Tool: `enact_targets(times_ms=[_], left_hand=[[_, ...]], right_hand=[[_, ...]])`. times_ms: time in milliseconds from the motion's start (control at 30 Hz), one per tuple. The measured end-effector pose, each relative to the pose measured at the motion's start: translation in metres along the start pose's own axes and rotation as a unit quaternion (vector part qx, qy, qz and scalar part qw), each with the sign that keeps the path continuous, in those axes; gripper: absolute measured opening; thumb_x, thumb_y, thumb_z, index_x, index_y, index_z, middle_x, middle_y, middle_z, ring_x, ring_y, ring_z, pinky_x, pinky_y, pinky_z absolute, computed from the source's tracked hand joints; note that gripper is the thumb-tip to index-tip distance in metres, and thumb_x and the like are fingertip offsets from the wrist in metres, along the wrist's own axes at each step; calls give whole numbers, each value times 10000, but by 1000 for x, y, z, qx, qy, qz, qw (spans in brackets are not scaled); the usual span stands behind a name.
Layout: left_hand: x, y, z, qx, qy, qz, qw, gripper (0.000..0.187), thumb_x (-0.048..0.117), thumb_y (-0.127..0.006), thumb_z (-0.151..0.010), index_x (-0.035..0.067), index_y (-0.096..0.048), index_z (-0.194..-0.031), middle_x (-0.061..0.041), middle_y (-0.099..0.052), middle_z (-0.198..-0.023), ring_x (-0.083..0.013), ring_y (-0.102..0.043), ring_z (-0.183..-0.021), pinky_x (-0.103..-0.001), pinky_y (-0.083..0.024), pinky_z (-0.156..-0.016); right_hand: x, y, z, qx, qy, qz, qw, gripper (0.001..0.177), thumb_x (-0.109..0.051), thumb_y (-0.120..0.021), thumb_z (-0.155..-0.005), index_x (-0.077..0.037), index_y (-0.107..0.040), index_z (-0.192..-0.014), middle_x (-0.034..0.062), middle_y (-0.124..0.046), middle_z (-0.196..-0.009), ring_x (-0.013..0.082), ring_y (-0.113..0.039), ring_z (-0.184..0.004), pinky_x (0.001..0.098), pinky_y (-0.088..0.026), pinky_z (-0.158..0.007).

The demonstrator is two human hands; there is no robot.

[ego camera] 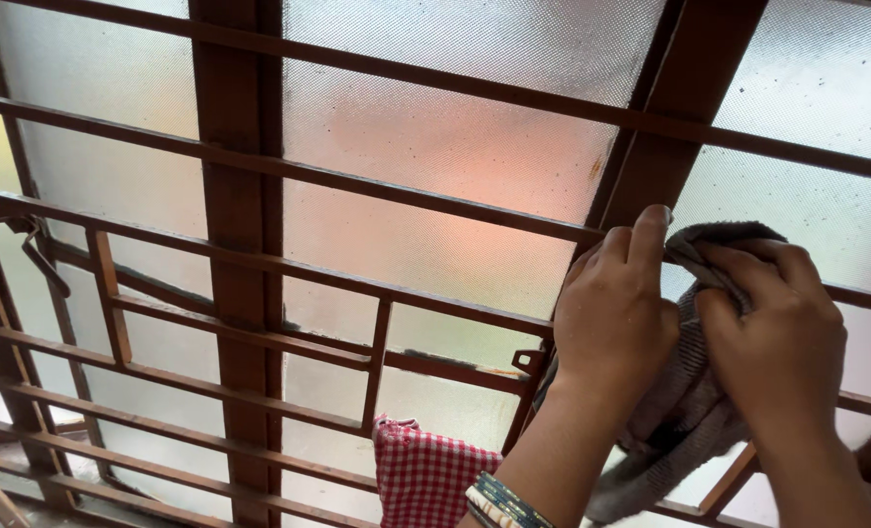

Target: The person wipes the metal bars and frame of a window using a cloth. They systematically clean the horizontal and vertical bars, moving from the top to the bottom of the window.

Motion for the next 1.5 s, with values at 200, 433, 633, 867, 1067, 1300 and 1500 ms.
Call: enact_targets(times_ms=[200, 433, 633, 867, 1067, 1300, 1500], left_hand=[[0, 0, 2, 14, -20, 3, 1000, 739, 1, -677, -749, 83, -467, -1453, -137, -645, -1158, -354, -664, -1112, -435, -533, -1006], [-2, -1, 4, 2, -32, -15, 999, 743, 5, -688, -750, 94, -443, -1447, -146, -635, -1160, -357, -655, -1141, -431, -518, -1041], [-4, -3, 5, -12, -17, -14, 1000, 753, 3, -703, -760, 109, -435, -1456, -139, -644, -1188, -350, -651, -1195, -421, -507, -1091], [-1, -9, 31, 20, -49, 27, 998, 719, 32, -692, -772, 106, -454, -1446, -162, -645, -1204, -363, -640, -1275, -441, -476, -1198], [-20, -17, 49, -8, 27, 77, 997, 692, 56, -648, -783, 96, -456, -1448, -183, -654, -1234, -399, -648, -1196, -501, -453, -1157], [-29, -15, 59, -6, 37, 81, 996, 708, 71, -639, -773, 100, -461, -1457, -185, -657, -1213, -407, -656, -1162, -518, -452, -1169], [-41, -17, 67, -71, 46, 16, 996, 757, 58, -689, -761, 118, -436, -1472, -173, -633, -1147, -404, -652, -1080, -493, -513, -1012]], right_hand=[[-10, -3, 10, 4, 0, 6, 1000, 255, -139, -700, -950, -123, -781, -1191, 82, -688, -1230, 262, -721, -953, 391, -592, -872], [-2, -19, 45, -74, -54, -1, 996, 259, -184, -709, -912, -100, -767, -1151, 95, -702, -1213, 333, -717, -927, 448, -579, -833], [-3, -42, 63, -173, -66, 77, 980, 294, -254, -738, -839, -68, -748, -1066, 98, -696, -1233, 349, -733, -924, 459, -595, -791], [0, -43, 62, -203, -69, 101, 971, 260, -198, -716, -843, -90, -742, -1077, 89, -690, -1225, 354, -731, -946, 465, -595, -814], [-8, -37, 64, -150, -65, 50, 985, 304, -137, -641, -900, -152, -759, -1180, 88, -685, -1243, 360, -708, -970, 476, -569, -830], [-9, -37, 69, -141, -65, 54, 986, 267, -161, -633, -950, -168, -773, -1177, 68, -687, -1271, 341, -706, -989, 462, -566, -824], [32, -45, 78, -130, -82, 102, 983, 319, -239, -716, -898, -169, -784, -1202, 90, -682, -1270, 338, -703, -1024, 470, -559, -893]])
Point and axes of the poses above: each hand's wrist, its own z-axis away from the middle knuckle, its own y-axis out of the back of the hand, x = y × z, the point moved 5 cm from there along -z, towards the middle knuckle
